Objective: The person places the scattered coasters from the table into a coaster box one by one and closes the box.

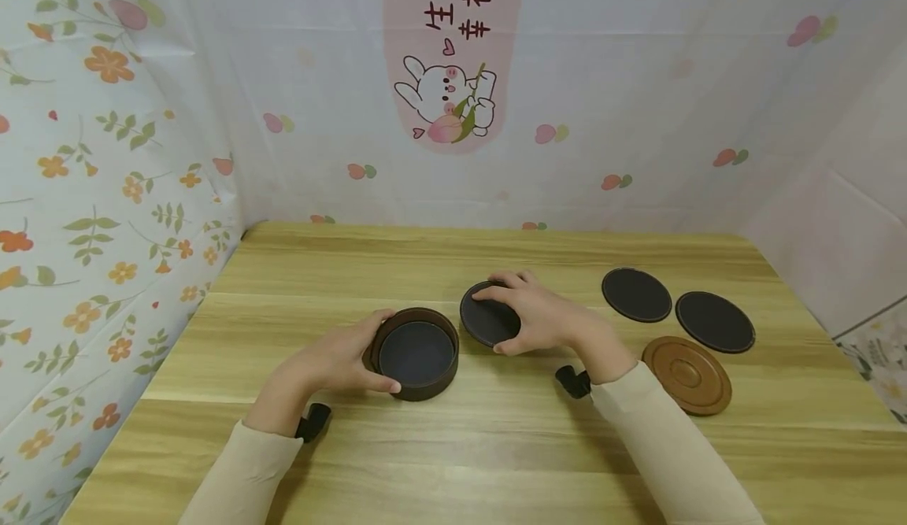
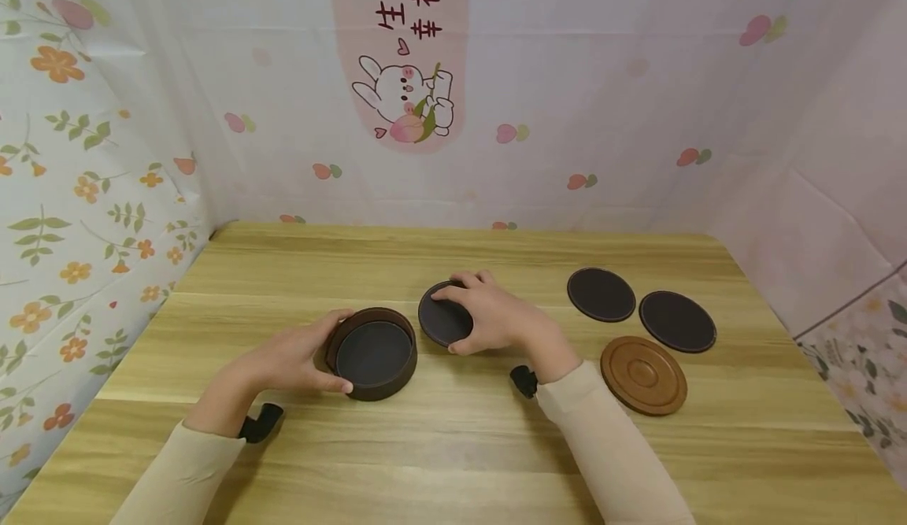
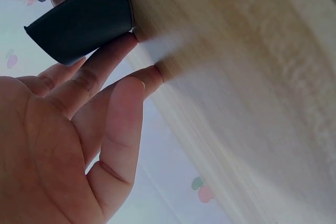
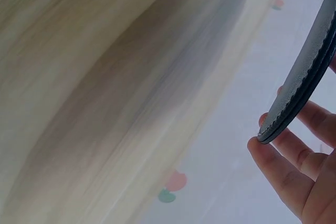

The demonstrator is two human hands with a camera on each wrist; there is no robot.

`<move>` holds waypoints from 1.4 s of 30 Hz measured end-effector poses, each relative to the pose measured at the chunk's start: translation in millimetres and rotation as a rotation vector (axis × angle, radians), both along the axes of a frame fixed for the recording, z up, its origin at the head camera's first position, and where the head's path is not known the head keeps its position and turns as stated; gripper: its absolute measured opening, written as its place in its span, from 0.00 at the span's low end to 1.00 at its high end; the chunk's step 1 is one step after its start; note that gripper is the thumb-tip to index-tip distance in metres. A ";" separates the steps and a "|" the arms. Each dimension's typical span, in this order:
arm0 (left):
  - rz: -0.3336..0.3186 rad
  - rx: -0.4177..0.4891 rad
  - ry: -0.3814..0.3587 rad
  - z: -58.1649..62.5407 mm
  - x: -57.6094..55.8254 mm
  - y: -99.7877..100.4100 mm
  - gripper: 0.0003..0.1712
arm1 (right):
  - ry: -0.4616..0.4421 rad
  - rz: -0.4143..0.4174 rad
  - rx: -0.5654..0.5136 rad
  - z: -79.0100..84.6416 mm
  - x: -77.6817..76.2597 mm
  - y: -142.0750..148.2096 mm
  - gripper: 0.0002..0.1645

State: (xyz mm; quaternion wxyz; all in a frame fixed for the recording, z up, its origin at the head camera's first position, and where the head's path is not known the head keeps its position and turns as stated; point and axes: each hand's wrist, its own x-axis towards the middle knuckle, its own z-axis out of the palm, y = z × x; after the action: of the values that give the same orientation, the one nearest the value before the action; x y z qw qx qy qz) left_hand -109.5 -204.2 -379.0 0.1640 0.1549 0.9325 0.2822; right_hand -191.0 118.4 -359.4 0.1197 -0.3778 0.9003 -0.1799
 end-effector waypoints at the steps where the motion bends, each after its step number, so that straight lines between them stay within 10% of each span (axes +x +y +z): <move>1: -0.002 0.000 0.002 0.2 -0.4 0.0 0.64 | -0.001 0.003 0.000 0.6 0.5 -1.9 0.45; 42: -0.030 0.030 0.010 -0.1 -1.1 -1.0 0.63 | 0.028 0.219 -0.027 0.4 25.7 -75.8 0.46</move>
State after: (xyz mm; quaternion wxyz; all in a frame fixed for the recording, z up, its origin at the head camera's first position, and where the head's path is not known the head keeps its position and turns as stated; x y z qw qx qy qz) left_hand -110.5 -205.3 -379.1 0.1611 0.1729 0.9265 0.2927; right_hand -165.3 42.7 -359.0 0.1208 -0.4780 0.8527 -0.1725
